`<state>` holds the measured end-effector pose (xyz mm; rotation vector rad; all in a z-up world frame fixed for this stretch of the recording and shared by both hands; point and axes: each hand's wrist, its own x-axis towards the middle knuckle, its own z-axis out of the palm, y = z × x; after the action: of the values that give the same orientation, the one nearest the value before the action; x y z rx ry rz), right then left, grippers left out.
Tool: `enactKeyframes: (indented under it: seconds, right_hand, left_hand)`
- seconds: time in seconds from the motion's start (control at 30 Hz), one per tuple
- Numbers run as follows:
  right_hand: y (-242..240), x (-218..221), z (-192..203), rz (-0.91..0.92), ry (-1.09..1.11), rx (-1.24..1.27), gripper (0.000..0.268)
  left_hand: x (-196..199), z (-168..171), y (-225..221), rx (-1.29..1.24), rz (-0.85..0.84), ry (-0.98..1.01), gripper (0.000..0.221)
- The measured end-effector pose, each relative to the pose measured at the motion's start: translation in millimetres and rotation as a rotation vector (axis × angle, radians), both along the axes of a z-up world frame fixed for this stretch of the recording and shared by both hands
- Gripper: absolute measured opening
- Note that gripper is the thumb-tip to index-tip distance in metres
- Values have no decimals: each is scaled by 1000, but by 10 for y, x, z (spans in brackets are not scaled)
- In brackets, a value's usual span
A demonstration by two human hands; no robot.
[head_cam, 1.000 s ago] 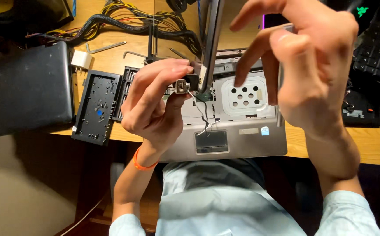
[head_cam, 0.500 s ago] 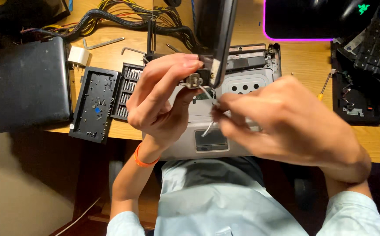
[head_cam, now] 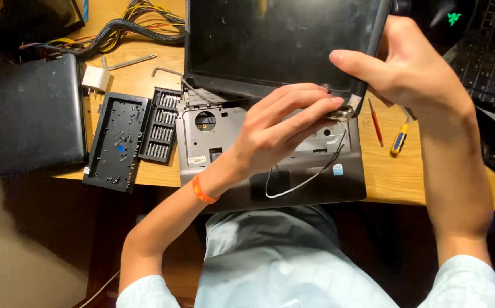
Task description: The person lifts the top panel of a laptop and detaches internal wires before setting the panel down. They then select a bit from a screwdriver set and use the tool to remove screws from the internal components while holding the panel open.
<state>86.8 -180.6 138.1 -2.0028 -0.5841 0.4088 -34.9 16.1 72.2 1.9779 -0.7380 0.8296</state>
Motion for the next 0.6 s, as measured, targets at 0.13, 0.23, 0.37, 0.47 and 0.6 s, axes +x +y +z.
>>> enactKeyframes:
  seconds: [0.13, 0.23, 0.37, 0.47, 0.6]
  right_hand:
    - [-56, 111, -314, 30, 81, 71, 16]
    - [-90, 274, -513, -42, 110, 227, 10]
    - [-167, 497, -915, 26, 56, 363, 16]
    - [-151, 543, -973, 98, 6, 427, 23]
    - [-234, 720, -1074, 117, -388, 177, 37]
  left_hand:
    - [-90, 4, -72, 50, -4, 64, 42]
    - [-296, 26, -84, 116, 9, 110, 44]
    - [-800, -217, -27, 378, -21, 102, 46]
    - [-1102, -343, -4, 419, -41, 213, 54]
    - [-1322, -445, 25, 464, 119, 249, 56]
